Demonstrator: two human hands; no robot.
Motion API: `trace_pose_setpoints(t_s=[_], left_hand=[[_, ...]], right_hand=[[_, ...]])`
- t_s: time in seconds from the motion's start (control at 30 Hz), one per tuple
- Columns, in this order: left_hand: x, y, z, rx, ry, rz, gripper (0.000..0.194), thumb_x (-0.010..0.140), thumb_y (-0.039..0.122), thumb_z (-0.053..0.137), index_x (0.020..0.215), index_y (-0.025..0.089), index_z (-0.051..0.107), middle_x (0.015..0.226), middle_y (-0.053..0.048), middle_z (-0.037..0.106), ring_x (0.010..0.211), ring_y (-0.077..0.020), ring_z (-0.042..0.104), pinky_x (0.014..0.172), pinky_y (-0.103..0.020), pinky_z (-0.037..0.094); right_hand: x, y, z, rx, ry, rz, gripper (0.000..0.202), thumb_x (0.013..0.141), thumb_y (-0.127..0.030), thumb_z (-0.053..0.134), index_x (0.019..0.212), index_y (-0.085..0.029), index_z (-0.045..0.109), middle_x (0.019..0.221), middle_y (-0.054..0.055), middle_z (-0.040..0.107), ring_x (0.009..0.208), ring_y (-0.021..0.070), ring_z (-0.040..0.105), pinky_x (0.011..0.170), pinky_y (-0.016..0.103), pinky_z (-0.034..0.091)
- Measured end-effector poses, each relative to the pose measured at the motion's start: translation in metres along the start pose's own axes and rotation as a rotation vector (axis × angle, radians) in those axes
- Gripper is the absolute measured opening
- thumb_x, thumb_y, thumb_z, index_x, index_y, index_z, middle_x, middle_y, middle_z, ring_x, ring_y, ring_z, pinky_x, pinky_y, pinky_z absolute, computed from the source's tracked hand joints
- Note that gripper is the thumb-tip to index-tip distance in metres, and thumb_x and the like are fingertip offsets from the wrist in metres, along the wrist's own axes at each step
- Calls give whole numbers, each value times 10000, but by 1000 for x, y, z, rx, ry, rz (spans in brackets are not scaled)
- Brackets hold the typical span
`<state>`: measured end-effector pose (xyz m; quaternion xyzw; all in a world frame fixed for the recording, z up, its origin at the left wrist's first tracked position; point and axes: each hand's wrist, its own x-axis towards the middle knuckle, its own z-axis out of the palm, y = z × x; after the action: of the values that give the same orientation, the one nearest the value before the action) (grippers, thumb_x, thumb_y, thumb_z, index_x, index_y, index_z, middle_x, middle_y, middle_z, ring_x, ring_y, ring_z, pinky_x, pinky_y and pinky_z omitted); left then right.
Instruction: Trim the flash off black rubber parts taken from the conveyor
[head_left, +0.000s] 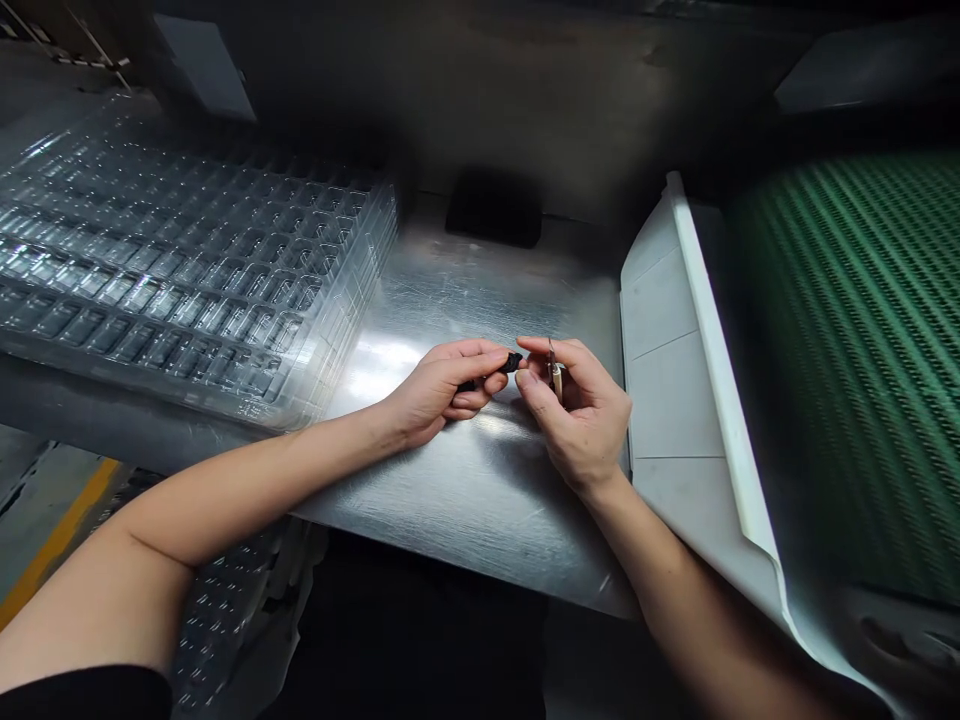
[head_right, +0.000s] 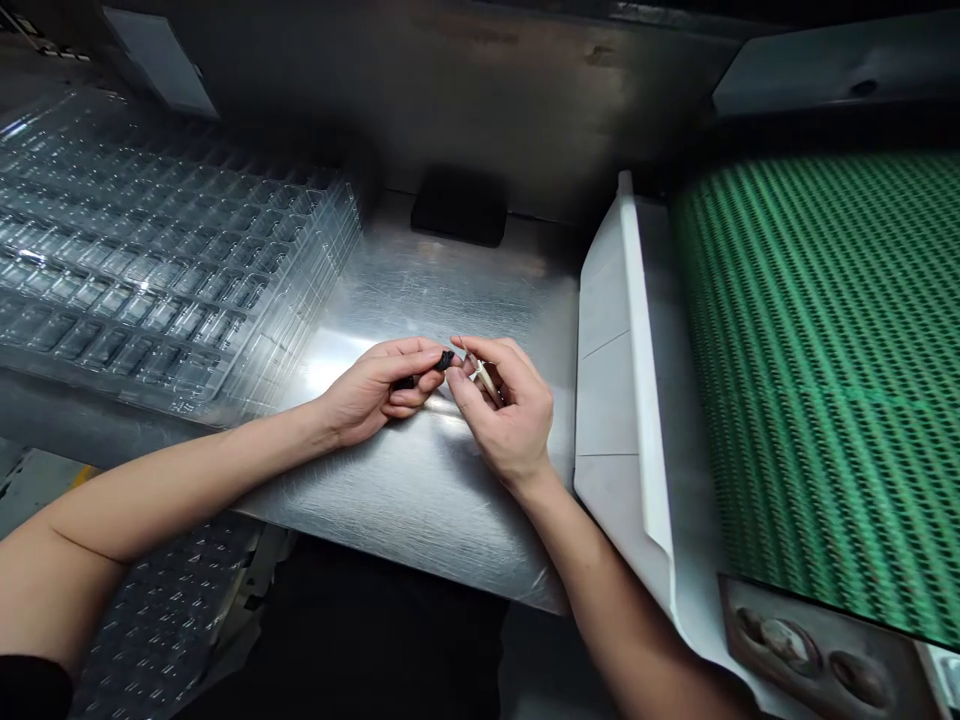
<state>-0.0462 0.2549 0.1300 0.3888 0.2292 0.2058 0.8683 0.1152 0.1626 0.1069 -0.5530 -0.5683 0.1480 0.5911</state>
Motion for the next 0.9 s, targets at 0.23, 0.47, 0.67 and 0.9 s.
trace_pose_setpoints(t_s=[0.23,0.47,0.67,0.9], left_hand=[[0,-1,3,125,19,100,241,965,356,721,945,119,678,825,-43,688,453,-19,326,418,-190,138],[2,3,0,143,-36,60,320,905,387,807,1039,129,674,868,-65,744,440,-21,314,414,-207,126],[1,4,0,145,-83,50,422,881,403,844,1138,130,649,849,-51,738,436,-22,302,415,-210,122],[1,3,-2,101,-54,112,389,926,404,814,1158,131,661,888,-40,722,449,-20,304,418,-204,130]], right_hand=[[-1,4,1,7,29,60,136,1016,-319,756,1129,-273,818,972,27,710,882,224,684,793,383,524],[3,-2,-3,16,19,45,160,1042,-269,715,1131,-279,847,991,32,738,910,215,674,801,365,515],[4,0,-2,37,0,58,164,1051,-267,722,1151,-284,850,1011,23,742,936,206,683,842,360,518],[-1,8,-3,-6,30,61,305,1099,-428,676,1346,-281,780,1047,38,724,906,211,676,812,367,527]])
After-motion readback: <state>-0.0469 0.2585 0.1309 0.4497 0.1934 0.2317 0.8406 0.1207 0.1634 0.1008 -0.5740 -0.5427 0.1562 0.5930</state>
